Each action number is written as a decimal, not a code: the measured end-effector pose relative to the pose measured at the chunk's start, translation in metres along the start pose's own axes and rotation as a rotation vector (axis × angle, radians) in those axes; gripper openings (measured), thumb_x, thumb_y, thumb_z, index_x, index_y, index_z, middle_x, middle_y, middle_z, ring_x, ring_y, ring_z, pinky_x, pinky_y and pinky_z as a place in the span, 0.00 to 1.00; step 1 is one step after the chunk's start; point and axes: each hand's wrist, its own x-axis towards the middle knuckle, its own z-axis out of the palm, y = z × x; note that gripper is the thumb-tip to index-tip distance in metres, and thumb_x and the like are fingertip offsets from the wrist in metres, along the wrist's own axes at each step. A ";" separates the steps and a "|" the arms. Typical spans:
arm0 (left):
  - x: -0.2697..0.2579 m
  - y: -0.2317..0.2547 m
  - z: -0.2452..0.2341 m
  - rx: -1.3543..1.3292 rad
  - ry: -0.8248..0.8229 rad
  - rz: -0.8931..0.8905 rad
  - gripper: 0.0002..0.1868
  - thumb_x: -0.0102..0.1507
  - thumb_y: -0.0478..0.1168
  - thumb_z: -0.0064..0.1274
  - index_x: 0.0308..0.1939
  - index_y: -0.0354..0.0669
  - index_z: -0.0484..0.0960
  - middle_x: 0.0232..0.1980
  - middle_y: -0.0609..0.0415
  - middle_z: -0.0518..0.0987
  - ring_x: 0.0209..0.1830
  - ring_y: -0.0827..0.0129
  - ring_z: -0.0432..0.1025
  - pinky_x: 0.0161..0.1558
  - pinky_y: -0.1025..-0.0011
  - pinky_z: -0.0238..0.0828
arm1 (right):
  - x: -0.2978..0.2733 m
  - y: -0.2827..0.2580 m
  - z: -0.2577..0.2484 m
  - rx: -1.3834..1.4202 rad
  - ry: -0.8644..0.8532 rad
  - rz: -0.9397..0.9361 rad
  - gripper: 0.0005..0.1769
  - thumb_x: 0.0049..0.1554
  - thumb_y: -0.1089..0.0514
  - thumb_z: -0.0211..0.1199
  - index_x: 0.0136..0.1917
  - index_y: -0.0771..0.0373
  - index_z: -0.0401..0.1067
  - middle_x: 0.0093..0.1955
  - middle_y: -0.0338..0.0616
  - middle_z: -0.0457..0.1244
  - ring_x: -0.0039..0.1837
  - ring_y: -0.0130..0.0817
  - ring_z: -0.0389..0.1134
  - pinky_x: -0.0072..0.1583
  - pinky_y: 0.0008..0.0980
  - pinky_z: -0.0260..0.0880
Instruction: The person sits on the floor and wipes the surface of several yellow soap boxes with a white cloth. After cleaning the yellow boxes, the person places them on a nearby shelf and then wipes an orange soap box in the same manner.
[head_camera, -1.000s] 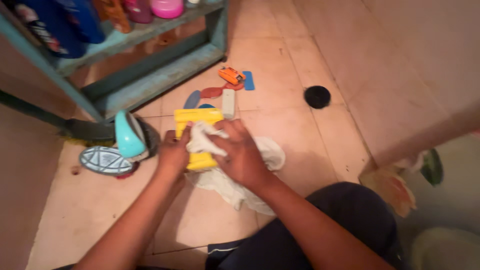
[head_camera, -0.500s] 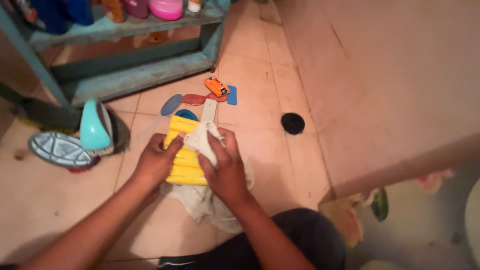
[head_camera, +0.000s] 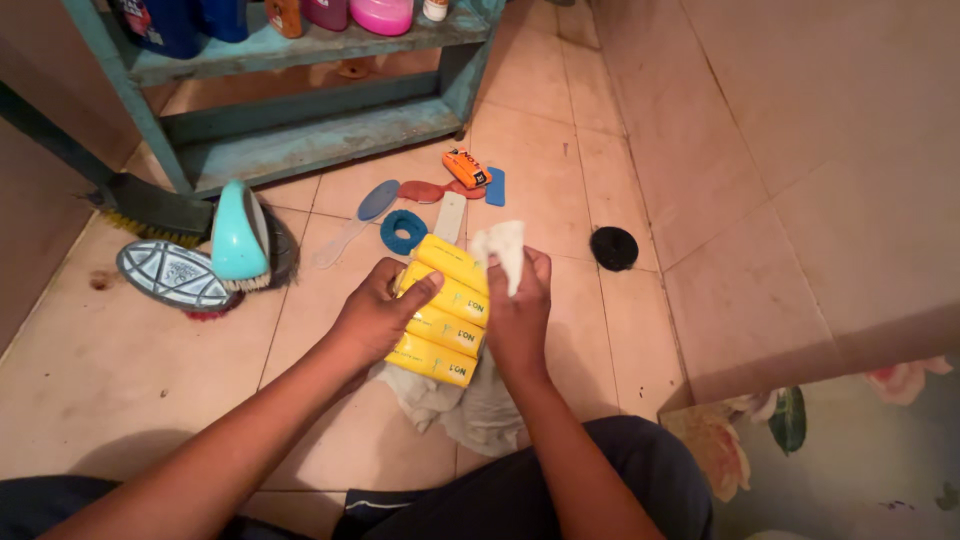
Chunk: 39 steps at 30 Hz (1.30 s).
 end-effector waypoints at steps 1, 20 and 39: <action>-0.002 0.000 0.000 -0.034 -0.014 -0.017 0.24 0.61 0.53 0.58 0.49 0.38 0.74 0.38 0.49 0.83 0.33 0.69 0.79 0.34 0.70 0.78 | -0.002 0.006 0.001 0.148 -0.031 0.118 0.17 0.66 0.54 0.56 0.61 0.69 0.72 0.59 0.53 0.65 0.57 0.42 0.70 0.58 0.35 0.70; 0.005 0.011 -0.019 -0.165 0.190 -0.045 0.24 0.67 0.54 0.51 0.56 0.37 0.75 0.47 0.51 0.82 0.43 0.68 0.78 0.44 0.68 0.76 | -0.027 -0.010 0.012 0.727 -0.374 0.463 0.31 0.67 0.45 0.49 0.74 0.70 0.63 0.69 0.47 0.65 0.70 0.32 0.64 0.70 0.31 0.61; 0.000 0.016 -0.026 -0.300 0.205 -0.063 0.25 0.68 0.53 0.47 0.62 0.41 0.72 0.54 0.52 0.82 0.48 0.65 0.78 0.49 0.65 0.76 | -0.040 -0.022 0.015 0.666 -0.493 0.235 0.34 0.68 0.45 0.48 0.79 0.67 0.54 0.78 0.53 0.57 0.79 0.42 0.56 0.76 0.37 0.54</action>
